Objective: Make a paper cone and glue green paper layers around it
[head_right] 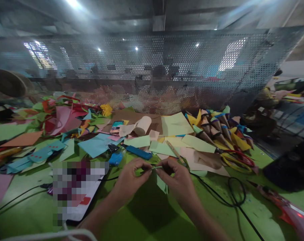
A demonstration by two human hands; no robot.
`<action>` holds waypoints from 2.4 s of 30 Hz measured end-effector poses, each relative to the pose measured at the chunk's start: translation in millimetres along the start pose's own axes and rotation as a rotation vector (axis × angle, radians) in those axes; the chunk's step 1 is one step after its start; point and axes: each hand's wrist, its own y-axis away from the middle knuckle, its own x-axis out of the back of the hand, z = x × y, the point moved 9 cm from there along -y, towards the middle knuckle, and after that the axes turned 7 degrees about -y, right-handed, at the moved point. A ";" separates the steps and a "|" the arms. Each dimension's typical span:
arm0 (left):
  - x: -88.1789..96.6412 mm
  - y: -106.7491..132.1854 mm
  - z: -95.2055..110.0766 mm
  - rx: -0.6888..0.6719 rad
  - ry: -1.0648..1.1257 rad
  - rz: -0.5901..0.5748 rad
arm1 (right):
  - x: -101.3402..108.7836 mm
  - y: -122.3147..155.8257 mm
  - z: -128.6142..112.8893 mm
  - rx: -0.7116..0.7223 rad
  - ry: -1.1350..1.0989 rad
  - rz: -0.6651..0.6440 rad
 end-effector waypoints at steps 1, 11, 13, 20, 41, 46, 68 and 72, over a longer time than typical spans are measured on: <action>-0.3 -0.2 -1.1 0.008 0.001 -0.005 | 0.8 -0.3 0.9 -0.004 -0.002 0.005; 4.0 -2.1 -10.2 0.060 0.016 0.025 | 9.2 -2.0 7.6 -0.015 -0.046 0.049; 3.3 -2.0 -10.3 0.065 0.032 0.018 | 7.6 -1.5 5.5 -0.016 -0.036 0.040; 1.2 -1.9 -11.5 0.076 0.023 -0.003 | 2.7 -1.5 2.6 -0.025 -0.045 0.016; 5.7 -4.6 -11.4 0.074 0.047 0.040 | 10.9 -2.3 13.4 -0.041 -0.100 0.068; 2.8 -3.9 -12.8 0.095 0.050 0.027 | 12.2 -2.4 5.5 0.007 -0.055 0.088; 3.4 -1.2 -8.3 0.054 0.026 0.026 | 4.9 -1.0 0.2 0.033 0.010 0.066; 2.6 -1.7 -10.3 0.051 0.022 0.026 | 4.0 0.1 -3.1 0.049 0.009 0.070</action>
